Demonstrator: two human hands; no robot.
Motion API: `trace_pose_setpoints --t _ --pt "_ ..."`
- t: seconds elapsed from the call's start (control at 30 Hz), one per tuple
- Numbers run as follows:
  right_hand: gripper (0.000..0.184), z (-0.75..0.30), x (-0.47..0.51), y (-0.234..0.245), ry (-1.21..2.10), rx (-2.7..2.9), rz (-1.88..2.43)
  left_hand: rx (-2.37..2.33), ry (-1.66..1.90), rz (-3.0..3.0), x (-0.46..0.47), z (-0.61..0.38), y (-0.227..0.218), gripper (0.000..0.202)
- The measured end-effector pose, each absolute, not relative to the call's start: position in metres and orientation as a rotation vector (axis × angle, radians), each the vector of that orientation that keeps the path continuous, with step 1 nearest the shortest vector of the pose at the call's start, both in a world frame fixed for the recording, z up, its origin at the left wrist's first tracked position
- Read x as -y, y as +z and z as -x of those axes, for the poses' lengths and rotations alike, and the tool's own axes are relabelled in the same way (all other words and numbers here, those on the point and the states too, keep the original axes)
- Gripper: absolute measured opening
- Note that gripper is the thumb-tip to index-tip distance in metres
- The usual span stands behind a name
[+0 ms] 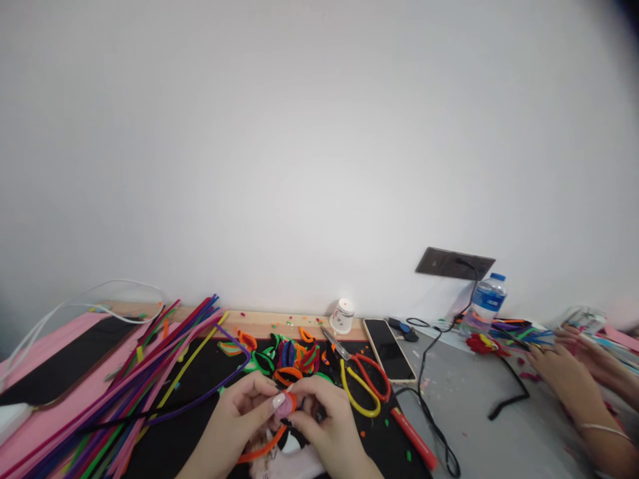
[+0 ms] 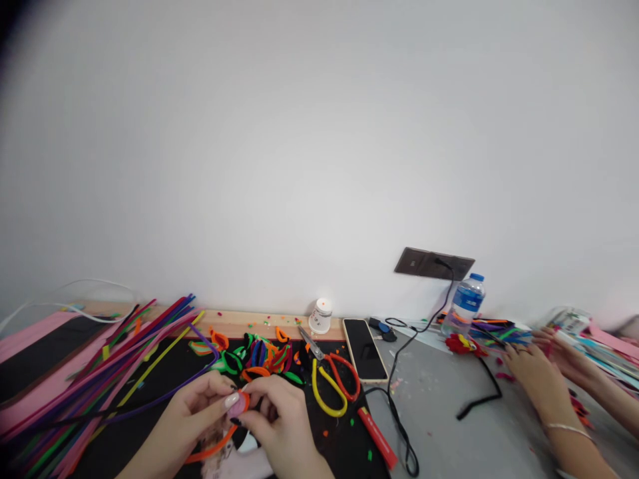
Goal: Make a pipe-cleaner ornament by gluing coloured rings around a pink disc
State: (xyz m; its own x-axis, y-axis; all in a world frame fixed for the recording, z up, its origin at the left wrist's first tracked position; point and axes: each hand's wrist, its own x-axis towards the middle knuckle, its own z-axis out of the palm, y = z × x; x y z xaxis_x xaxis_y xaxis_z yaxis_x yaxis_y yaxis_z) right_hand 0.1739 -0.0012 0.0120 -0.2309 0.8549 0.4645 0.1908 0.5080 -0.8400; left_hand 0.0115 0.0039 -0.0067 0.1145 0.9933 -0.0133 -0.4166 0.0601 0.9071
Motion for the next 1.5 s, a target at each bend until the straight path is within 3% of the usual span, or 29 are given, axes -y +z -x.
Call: trace_pose_setpoints --t 0.97,1.5 --pt "0.029 -0.172 0.002 0.015 0.783 1.725 0.893 -0.809 1.263 -0.892 -0.003 -0.013 -0.006 0.031" --pt "0.055 -0.171 0.002 0.010 0.840 1.679 0.851 -0.856 1.226 -0.939 0.001 -0.013 -0.001 0.030"
